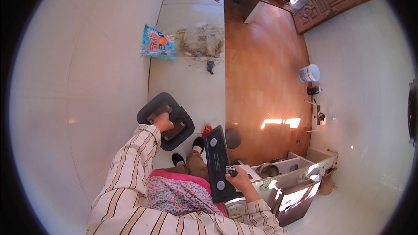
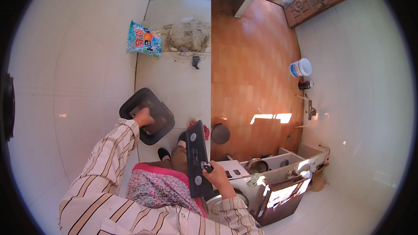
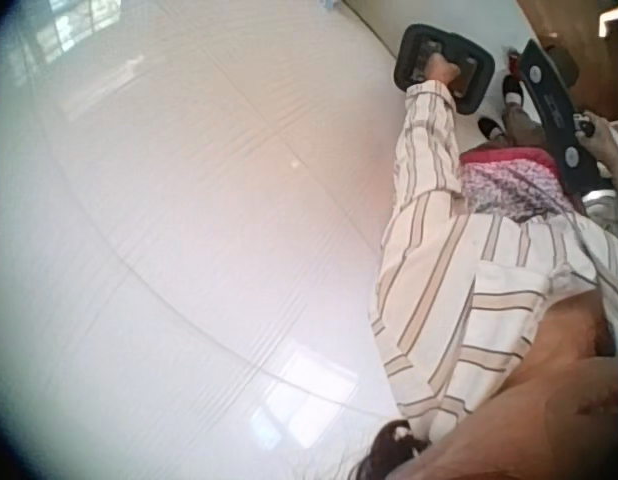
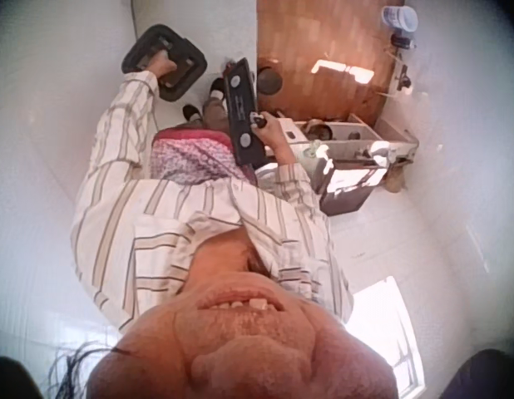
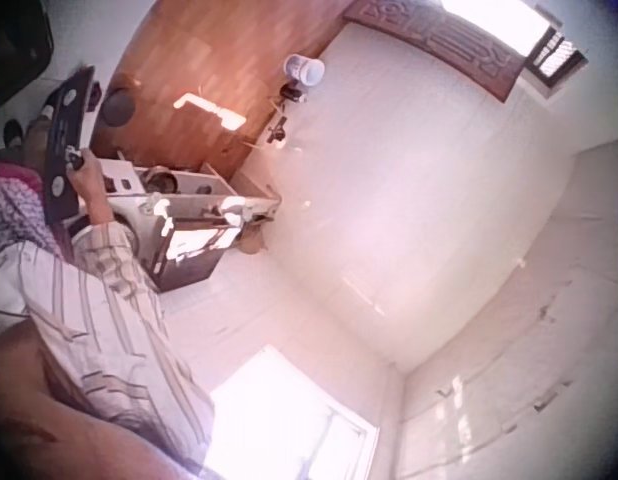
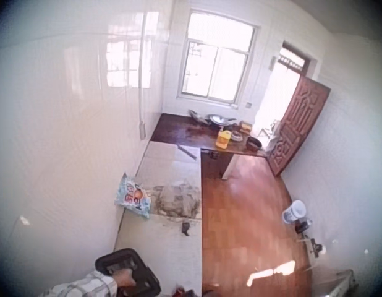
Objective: The person assembles a mop by attaching the flat mop head to the pole handle, using a screwdriver to tighten the connection point.
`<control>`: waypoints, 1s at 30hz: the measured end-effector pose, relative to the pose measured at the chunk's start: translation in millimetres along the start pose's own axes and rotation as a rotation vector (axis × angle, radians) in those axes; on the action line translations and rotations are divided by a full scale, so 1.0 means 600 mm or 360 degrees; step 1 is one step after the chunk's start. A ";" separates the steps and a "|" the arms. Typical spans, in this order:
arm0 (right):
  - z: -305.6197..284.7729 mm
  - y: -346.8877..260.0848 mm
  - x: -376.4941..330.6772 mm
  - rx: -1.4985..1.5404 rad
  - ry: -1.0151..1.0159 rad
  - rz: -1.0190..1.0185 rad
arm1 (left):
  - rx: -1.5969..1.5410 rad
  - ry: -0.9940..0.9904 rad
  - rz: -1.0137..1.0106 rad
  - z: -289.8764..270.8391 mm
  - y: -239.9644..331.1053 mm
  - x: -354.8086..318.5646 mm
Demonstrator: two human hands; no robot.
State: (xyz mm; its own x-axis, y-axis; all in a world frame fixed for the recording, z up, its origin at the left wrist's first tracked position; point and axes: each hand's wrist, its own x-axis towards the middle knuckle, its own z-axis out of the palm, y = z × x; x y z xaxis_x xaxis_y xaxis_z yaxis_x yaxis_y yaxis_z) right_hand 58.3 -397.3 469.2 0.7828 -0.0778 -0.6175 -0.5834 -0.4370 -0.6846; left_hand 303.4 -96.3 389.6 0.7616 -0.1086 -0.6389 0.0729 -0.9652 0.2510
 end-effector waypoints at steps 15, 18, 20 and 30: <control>0.009 0.106 0.056 0.0579 0.0048 -0.0074 | 0.0315 0.0106 0.0274 -0.065 0.130 -0.004; 0.023 0.125 0.105 0.0624 -0.0010 -0.0033 | 0.0362 0.0147 0.0347 -0.094 0.149 0.017; 0.025 0.137 0.137 0.0587 0.0046 -0.0057 | 0.0391 0.0087 0.0365 -0.127 0.180 0.032; 0.071 0.144 0.312 0.0788 -0.0049 -0.0017 | 0.0497 0.0147 0.0637 -0.231 0.224 0.086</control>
State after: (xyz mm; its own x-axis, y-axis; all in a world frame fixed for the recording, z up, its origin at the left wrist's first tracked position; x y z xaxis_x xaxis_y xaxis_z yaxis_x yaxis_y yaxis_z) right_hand 145.5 -411.7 277.9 0.7869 -0.0460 -0.6153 -0.6140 0.0409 -0.7883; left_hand 441.7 -198.4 491.5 0.7453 -0.4762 -0.4666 -0.4209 -0.8789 0.2246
